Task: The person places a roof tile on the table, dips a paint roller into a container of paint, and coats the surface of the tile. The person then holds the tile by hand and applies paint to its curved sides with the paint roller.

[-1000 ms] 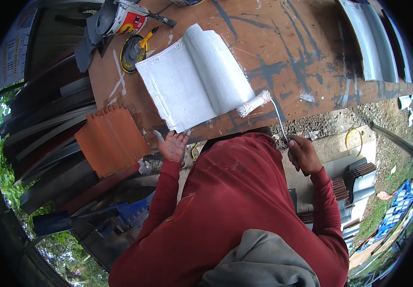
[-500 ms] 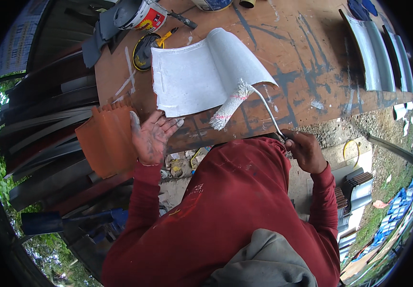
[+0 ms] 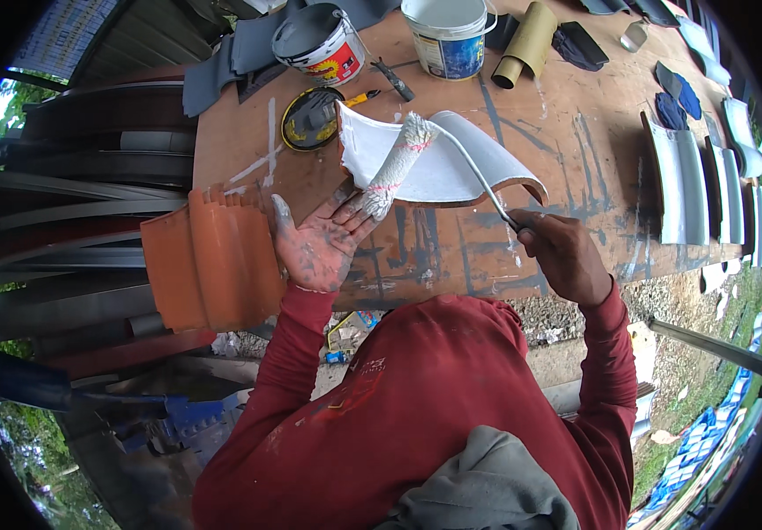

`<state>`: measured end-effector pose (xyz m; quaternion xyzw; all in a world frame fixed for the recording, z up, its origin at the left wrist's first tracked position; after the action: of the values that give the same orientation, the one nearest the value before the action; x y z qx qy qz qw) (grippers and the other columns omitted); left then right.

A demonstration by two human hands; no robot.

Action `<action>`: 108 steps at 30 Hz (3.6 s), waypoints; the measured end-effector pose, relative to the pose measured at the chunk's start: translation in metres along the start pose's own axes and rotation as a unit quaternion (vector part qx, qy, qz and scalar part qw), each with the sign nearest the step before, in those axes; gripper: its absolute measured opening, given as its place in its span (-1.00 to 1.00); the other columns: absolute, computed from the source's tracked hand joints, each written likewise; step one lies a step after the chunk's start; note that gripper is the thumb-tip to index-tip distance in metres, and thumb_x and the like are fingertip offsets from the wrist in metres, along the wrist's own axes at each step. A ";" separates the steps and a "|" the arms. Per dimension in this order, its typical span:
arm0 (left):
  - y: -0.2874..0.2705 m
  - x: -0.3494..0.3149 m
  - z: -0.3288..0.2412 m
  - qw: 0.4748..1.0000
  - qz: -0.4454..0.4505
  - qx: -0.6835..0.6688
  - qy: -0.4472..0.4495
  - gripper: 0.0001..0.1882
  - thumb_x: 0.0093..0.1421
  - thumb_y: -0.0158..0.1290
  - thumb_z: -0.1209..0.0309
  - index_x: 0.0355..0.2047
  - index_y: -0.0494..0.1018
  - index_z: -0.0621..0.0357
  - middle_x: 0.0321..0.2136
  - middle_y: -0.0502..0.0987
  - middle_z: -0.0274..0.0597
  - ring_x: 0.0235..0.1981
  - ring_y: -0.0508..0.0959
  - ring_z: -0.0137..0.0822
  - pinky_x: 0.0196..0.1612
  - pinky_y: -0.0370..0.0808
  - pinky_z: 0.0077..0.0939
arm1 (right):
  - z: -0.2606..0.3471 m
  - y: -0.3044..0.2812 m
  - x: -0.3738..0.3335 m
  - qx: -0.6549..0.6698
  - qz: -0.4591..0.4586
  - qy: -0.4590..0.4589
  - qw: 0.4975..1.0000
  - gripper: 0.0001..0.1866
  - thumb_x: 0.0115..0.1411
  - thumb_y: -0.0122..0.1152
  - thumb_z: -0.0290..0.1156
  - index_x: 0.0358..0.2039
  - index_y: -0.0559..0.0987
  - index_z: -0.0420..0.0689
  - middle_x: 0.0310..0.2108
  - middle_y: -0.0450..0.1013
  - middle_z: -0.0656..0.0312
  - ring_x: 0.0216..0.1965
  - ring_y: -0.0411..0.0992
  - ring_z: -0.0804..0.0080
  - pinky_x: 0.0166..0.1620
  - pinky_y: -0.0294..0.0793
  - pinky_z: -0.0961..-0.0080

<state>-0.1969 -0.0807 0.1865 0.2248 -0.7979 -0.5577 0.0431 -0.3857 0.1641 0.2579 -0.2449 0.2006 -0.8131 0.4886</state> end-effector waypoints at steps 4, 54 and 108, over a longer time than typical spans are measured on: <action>-0.018 0.008 0.006 0.997 0.074 -0.025 0.022 0.20 0.21 -0.27 -0.51 0.33 0.13 0.54 0.16 0.41 0.32 0.27 0.35 0.22 0.42 0.12 0.16 | 0.013 0.018 0.020 0.010 0.029 0.027 0.999 -0.74 0.30 0.20 -0.51 -0.02 0.59 -0.27 -0.50 0.49 0.00 -0.51 0.49 0.17 -0.40 0.42 0.31; -0.030 0.025 0.015 0.979 0.148 -0.139 0.002 -0.31 0.34 -0.10 0.02 0.17 0.35 0.49 -0.03 0.53 0.21 0.22 0.43 0.18 0.40 0.28 0.10 | 0.076 0.007 0.040 -0.209 -0.097 -0.074 0.970 -0.63 0.12 0.37 -0.46 -0.01 0.65 -0.04 -0.54 0.46 0.19 -0.55 0.45 0.19 -0.48 0.41 0.29; -0.019 0.031 -0.021 0.988 0.124 -0.048 0.083 -0.36 0.35 -0.07 0.00 0.22 0.36 0.26 0.25 0.24 0.54 0.35 0.23 0.29 0.45 0.09 0.17 | -0.097 -0.113 -0.036 -0.014 0.055 0.271 0.961 -0.79 0.29 0.28 -0.36 -0.10 0.73 -0.04 -0.56 0.56 0.27 -0.61 0.44 0.44 -0.44 0.48 0.52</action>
<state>-0.2118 -0.1166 0.1713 0.1671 -0.7853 -0.5655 0.1886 -0.5077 0.2548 0.2367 -0.0110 0.3502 -0.8181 0.4561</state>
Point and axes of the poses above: each hand's wrist, its own x-axis towards the middle knuckle, its own y-axis out of the palm, z = x × y, the point moved 8 cm from there along x, towards the middle knuckle
